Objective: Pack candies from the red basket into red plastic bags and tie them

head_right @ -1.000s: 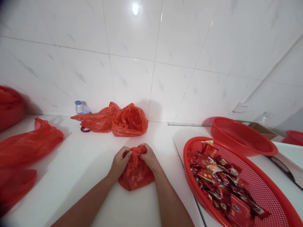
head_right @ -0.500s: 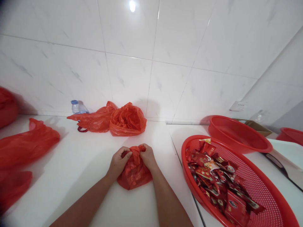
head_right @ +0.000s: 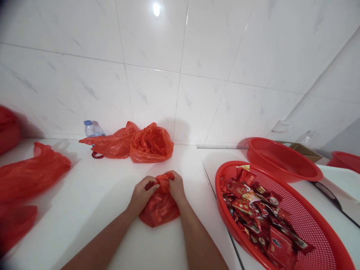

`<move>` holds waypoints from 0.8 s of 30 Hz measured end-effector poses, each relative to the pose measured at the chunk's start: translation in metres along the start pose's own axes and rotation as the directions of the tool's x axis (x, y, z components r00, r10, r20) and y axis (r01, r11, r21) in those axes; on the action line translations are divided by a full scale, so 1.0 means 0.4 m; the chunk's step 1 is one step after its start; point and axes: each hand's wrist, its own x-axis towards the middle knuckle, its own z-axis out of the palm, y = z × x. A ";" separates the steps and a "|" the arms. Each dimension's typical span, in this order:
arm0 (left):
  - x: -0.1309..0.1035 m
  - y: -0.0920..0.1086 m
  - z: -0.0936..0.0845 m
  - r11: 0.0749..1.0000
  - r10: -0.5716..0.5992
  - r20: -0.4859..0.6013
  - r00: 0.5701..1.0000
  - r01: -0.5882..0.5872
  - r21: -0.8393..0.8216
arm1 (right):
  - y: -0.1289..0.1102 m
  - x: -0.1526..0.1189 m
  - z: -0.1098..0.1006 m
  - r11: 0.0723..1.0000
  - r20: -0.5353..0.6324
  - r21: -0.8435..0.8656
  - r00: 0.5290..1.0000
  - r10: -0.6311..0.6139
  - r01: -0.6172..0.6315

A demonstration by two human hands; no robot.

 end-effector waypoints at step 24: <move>-0.002 0.007 0.008 0.988 0.007 -0.165 0.986 0.018 0.154 | -0.040 -0.021 -0.018 0.936 0.343 0.308 0.937 0.059 -0.172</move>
